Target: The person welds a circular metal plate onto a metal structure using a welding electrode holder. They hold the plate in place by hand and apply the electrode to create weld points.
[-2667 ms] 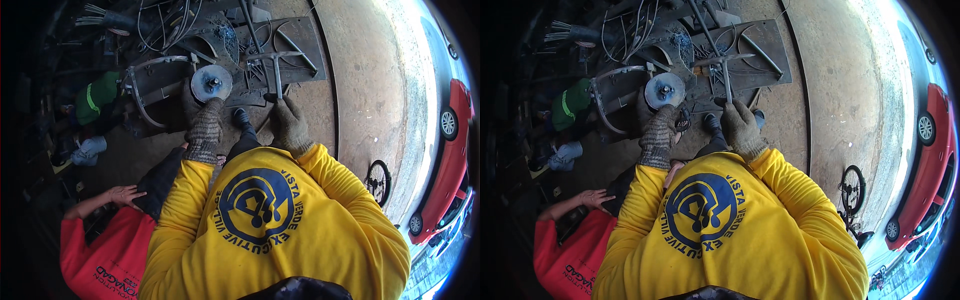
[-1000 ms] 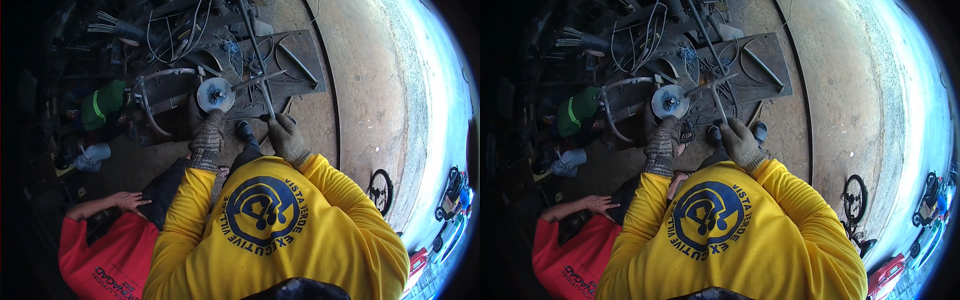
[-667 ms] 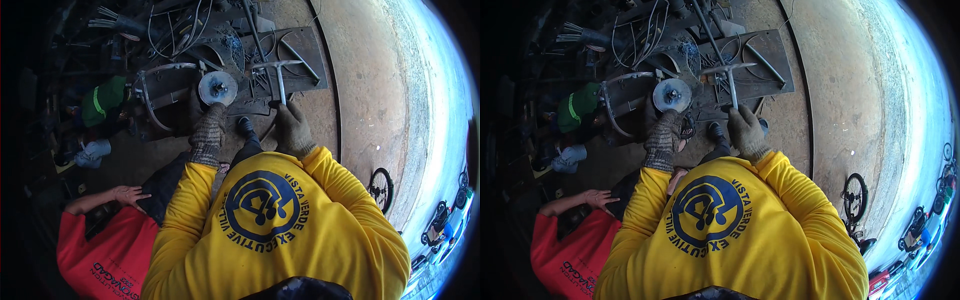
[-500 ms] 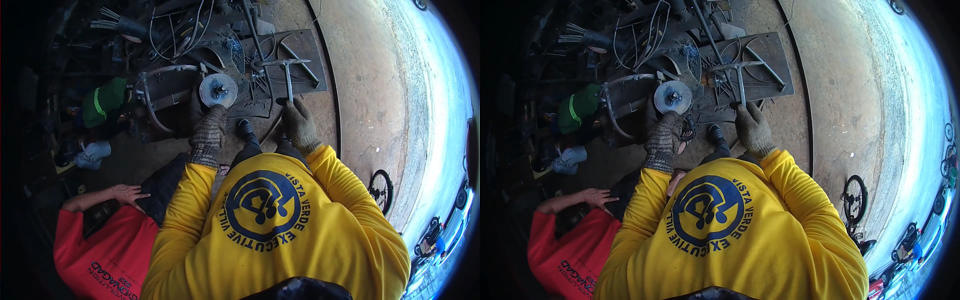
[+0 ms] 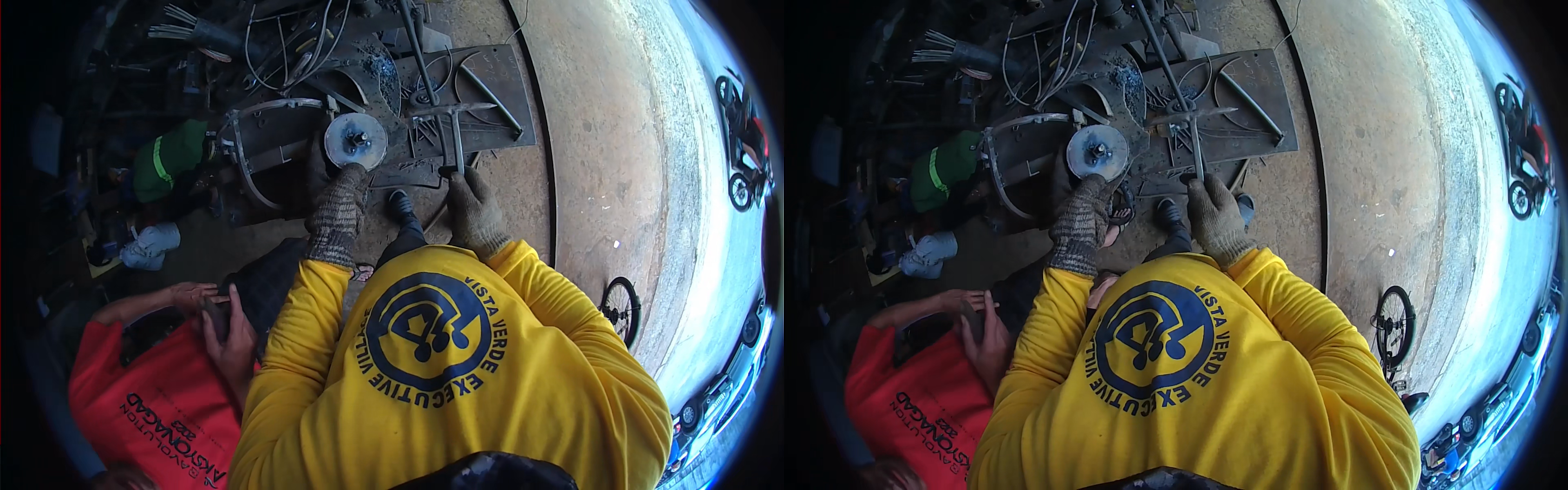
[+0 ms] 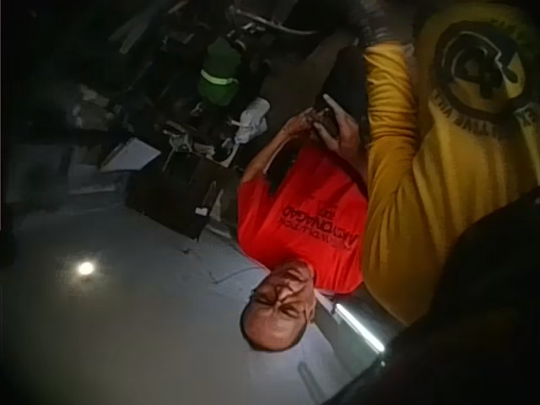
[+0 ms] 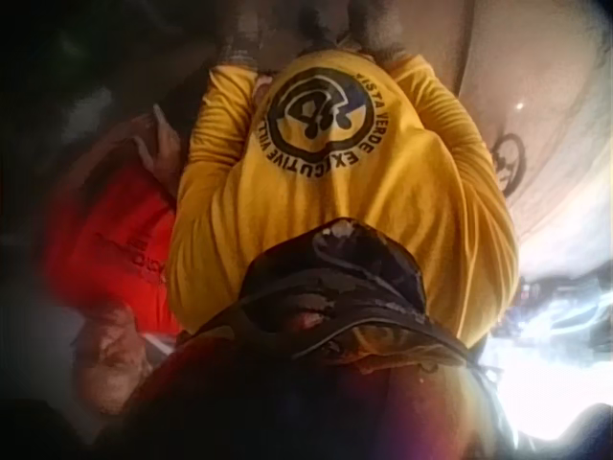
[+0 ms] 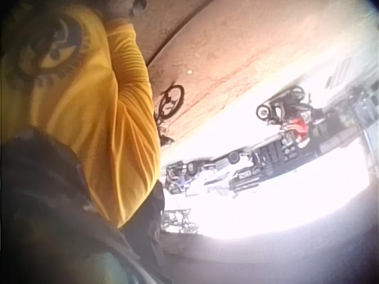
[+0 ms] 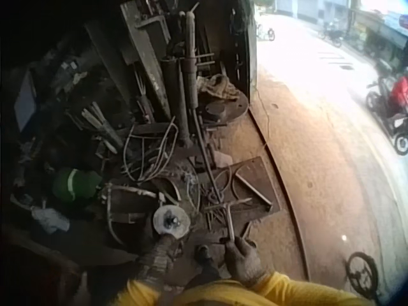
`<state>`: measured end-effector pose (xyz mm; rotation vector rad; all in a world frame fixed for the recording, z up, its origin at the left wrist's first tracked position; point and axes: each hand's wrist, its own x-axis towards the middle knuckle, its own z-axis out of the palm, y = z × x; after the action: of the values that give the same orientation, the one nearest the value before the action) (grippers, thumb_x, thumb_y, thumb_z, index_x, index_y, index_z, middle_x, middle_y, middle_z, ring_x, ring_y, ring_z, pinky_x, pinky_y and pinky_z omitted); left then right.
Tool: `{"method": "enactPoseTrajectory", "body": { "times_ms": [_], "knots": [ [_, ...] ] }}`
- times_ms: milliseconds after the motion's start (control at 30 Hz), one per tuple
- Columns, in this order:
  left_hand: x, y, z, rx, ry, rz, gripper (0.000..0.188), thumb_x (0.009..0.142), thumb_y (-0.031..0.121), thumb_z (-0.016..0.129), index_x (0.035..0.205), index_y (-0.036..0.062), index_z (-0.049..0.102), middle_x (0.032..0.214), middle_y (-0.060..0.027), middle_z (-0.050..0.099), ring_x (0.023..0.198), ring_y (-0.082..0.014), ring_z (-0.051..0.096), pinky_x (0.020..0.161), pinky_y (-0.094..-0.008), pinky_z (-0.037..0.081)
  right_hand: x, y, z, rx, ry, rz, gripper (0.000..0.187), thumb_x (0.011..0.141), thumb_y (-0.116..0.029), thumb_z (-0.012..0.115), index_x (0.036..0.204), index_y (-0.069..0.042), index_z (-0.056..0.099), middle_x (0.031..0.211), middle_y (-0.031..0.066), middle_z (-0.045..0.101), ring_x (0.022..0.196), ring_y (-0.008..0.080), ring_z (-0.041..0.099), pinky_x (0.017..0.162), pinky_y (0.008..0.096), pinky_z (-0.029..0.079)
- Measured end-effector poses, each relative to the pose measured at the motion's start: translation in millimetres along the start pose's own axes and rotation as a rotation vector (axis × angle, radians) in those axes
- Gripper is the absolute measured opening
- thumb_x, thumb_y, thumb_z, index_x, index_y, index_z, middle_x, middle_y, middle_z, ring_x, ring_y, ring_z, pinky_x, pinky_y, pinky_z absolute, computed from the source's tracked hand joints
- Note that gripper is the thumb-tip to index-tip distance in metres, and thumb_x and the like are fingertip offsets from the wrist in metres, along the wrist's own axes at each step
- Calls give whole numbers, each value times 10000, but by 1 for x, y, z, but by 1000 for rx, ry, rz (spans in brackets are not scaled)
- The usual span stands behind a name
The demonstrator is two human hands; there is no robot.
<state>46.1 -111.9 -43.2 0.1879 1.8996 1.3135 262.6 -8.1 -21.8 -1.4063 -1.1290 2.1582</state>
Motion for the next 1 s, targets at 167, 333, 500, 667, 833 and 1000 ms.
{"method": "enactPoseTrajectory", "body": {
  "times_ms": [167,333,500,667,833,1000],
  "knots": [
    [-4,3,-2,-19,12,0,499,927,213,717,1358,42,532,1223,-93,626,1039,-168,618,845,-316,528,-2,-1,-2,-328,-183,-107,323,1049,-312,544,1182,-28,624,754,16,565,651,105,532,583,267,433],
    [-9,4,-4,-43,24,-4,499,928,215,720,1357,42,532,1220,-92,626,1036,-166,618,841,-314,528,6,-3,-7,-92,7,-68,322,1055,-306,533,1200,-35,628,727,-25,537,610,75,491,543,243,396],
    [-8,6,-2,-86,34,5,499,930,217,724,1356,42,532,1218,-92,627,1033,-165,617,837,-312,527,8,1,-7,-235,-92,-82,344,1050,-331,537,1202,-38,633,745,-3,553,652,103,521,586,272,430],
    [-12,35,-18,-62,95,203,631,880,223,753,1413,46,463,1310,-124,567,1150,-209,556,939,-338,466,1,-11,-3,-382,-108,-59,364,1043,-358,543,1201,-43,633,766,19,574,693,128,550,634,295,460],
    [-17,73,-38,197,130,462,769,831,229,782,1470,51,394,1403,-156,507,1267,-254,495,1042,-363,404,4,0,-3,-359,-133,-60,368,1041,-353,543,1217,-44,636,780,34,594,698,136,565,636,299,464],
    [-18,65,-24,565,-36,447,908,782,234,811,1527,55,325,1495,-188,447,1385,-299,433,1145,-388,343,2,-6,0,-411,-134,-49,377,1043,-354,532,1229,-44,636,787,42,602,704,144,580,639,304,468]
  ]
}}
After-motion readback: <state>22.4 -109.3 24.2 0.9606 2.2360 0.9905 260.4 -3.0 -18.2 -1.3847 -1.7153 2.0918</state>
